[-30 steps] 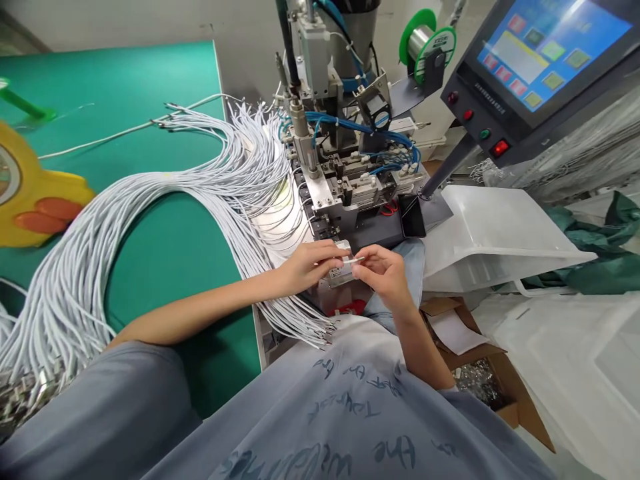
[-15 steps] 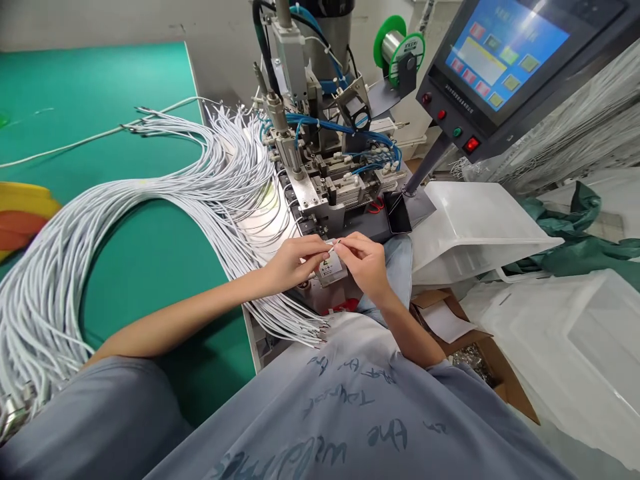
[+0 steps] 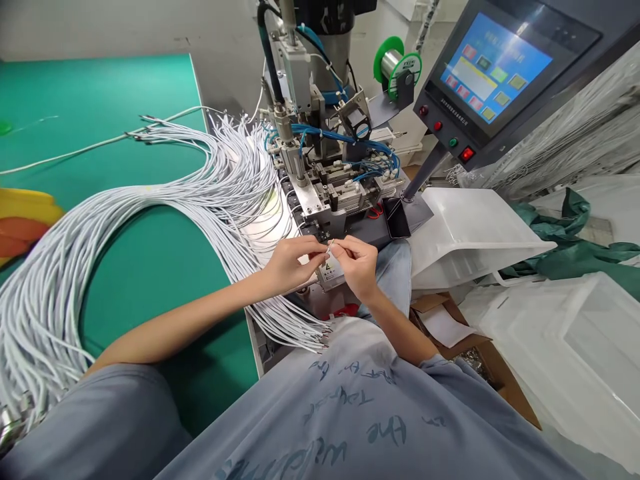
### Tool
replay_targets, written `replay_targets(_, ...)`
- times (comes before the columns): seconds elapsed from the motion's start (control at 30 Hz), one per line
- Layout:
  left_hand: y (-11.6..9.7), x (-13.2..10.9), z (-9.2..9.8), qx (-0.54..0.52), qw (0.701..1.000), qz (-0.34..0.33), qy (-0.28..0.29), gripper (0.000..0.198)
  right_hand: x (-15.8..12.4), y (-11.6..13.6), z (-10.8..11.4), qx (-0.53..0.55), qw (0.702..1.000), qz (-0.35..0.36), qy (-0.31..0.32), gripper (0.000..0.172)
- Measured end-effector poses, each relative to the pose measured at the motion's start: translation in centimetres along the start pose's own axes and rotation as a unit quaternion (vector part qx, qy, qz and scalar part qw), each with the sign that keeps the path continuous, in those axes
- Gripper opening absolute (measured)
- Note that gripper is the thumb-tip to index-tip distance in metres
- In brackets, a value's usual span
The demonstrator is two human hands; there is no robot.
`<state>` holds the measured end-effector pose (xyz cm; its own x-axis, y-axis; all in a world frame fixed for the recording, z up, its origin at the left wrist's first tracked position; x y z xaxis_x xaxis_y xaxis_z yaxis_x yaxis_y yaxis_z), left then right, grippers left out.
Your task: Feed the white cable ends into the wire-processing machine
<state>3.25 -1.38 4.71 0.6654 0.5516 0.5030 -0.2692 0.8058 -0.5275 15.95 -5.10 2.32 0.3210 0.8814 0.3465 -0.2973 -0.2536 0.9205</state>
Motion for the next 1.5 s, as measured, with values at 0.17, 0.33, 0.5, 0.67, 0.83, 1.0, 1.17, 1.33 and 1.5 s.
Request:
replay_targets(0.17,-0.2,0.2,-0.3,0.263,0.957,-0.114,0.051,0.029,1.0,1.4,0.4,-0.148,0.981,0.111,0.055,0.021)
replay_targets(0.33,0.5,0.3,-0.4,0.215,0.974,-0.048,0.061,0.025,1.7,0.1,-0.1,-0.075,0.992,0.067,0.070,0.022)
replay_targets(0.5,1.7,0.2,-0.8,0.016,0.994,0.088,0.062,0.021,1.2,-1.3,-0.8,-0.006,1.000,0.017,-0.007,0.020)
replay_targets(0.67,3.7,0.3,-1.8,0.104,0.979,0.107,0.142,0.029,2.2,-5.0,-1.0,-0.007,0.995,-0.086,0.051,0.018)
replay_targets(0.83,6.6,-0.1,-3.4,0.195,0.939,0.149,0.240,0.033,3.7,-8.8,-1.1,-0.009,0.983,-0.163,0.087,0.017)
replay_targets(1.0,7.1,-0.3,-3.6,0.206,0.930,0.151,0.263,0.032,4.1,-9.7,-2.3,0.035,0.972,-0.199,0.122,0.021)
replay_targets(1.17,6.9,-0.4,-3.5,0.221,0.935,0.114,0.252,0.033,4.0,-10.0,-3.1,0.060,0.964,-0.221,0.134,0.021)
replay_targets(1.33,6.7,-0.5,-3.4,0.267,0.926,0.068,0.258,0.038,3.9,-10.0,-3.3,0.081,0.958,-0.236,0.141,0.021)
replay_targets(1.5,6.0,-0.4,-3.2,0.297,0.914,0.040,0.272,0.037,4.1,-10.0,-3.3,0.080,0.950,-0.249,0.170,0.018)
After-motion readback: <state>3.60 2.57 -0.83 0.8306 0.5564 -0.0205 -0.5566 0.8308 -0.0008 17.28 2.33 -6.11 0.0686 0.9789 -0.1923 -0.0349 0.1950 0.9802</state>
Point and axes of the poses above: each hand's wrist, its own x-axis towards the middle knuckle, its own z-axis out of the back of the hand, y = z × x, the point moved 5 cm from there along x, towards the middle knuckle, and after that the axes turned 3 degrees about z, right-handed, at the moved point
